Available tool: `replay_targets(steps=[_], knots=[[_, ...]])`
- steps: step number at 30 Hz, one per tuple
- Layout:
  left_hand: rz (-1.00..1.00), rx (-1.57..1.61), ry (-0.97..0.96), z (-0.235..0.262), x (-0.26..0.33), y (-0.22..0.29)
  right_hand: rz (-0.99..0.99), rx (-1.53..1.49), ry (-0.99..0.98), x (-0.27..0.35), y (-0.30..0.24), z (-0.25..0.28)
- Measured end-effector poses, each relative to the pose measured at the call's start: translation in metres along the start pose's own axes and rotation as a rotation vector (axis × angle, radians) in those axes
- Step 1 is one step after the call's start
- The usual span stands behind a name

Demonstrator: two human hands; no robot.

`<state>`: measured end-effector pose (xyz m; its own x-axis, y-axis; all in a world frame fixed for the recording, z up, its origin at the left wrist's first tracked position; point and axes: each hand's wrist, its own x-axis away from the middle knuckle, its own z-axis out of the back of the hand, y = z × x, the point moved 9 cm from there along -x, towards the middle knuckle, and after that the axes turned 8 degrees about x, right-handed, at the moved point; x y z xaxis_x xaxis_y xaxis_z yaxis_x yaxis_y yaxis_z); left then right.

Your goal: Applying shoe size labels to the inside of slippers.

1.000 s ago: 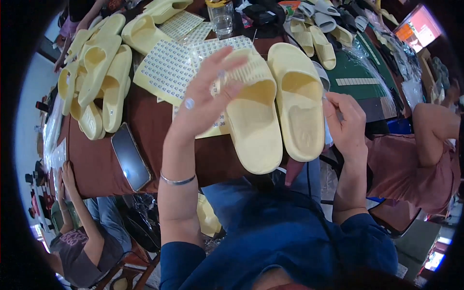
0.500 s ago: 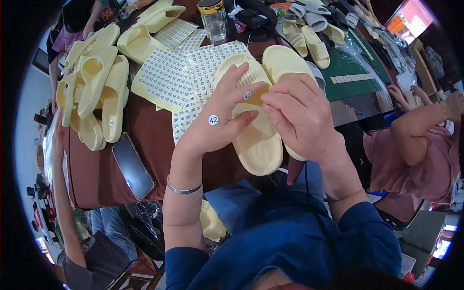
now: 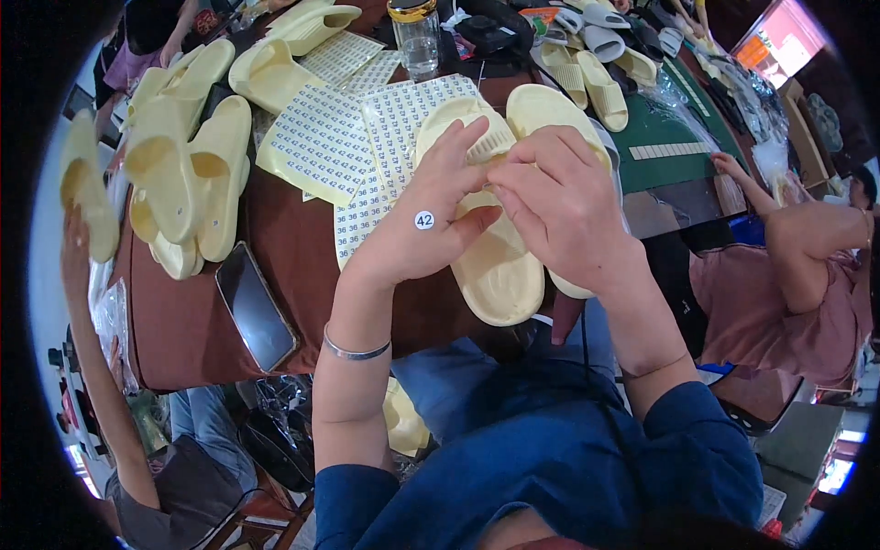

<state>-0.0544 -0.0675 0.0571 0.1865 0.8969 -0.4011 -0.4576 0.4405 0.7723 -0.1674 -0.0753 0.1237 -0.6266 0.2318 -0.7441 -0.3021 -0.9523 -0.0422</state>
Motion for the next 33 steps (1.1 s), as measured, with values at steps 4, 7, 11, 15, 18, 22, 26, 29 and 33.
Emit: replay_targets(steps=[4,7,11,15,18,22,26,29,33], knots=[[-0.004,0.062,0.031,0.001,-0.005,-0.001,0.001,-0.039,0.016,0.0,0.005,0.009],[0.002,-0.08,0.056,0.006,-0.004,-0.004,0.022,-0.018,0.041,0.0,0.019,0.036],[-0.023,-0.218,0.112,0.006,-0.006,-0.003,-0.038,0.034,-0.245,0.027,0.044,0.052],[-0.024,-0.204,0.114,0.002,-0.008,0.0,-0.083,-0.033,-0.518,0.059,0.045,0.041],[-0.019,-0.217,0.104,0.001,-0.008,-0.001,-0.14,-0.067,-0.556,0.073,0.053,0.033],[-0.003,-0.205,0.102,0.002,-0.006,-0.002,-0.167,-0.032,-0.573,0.076,0.058,0.031],[-0.002,-0.227,0.1,0.002,-0.006,-0.001,-0.155,-0.092,-0.604,0.076,0.052,0.025],[-0.014,-0.216,0.101,0.002,-0.008,-0.001,-0.17,-0.062,-0.623,0.077,0.052,0.021],[-0.009,-0.216,0.099,0.003,-0.007,-0.001,-0.17,-0.052,-0.637,0.077,0.052,0.017]])
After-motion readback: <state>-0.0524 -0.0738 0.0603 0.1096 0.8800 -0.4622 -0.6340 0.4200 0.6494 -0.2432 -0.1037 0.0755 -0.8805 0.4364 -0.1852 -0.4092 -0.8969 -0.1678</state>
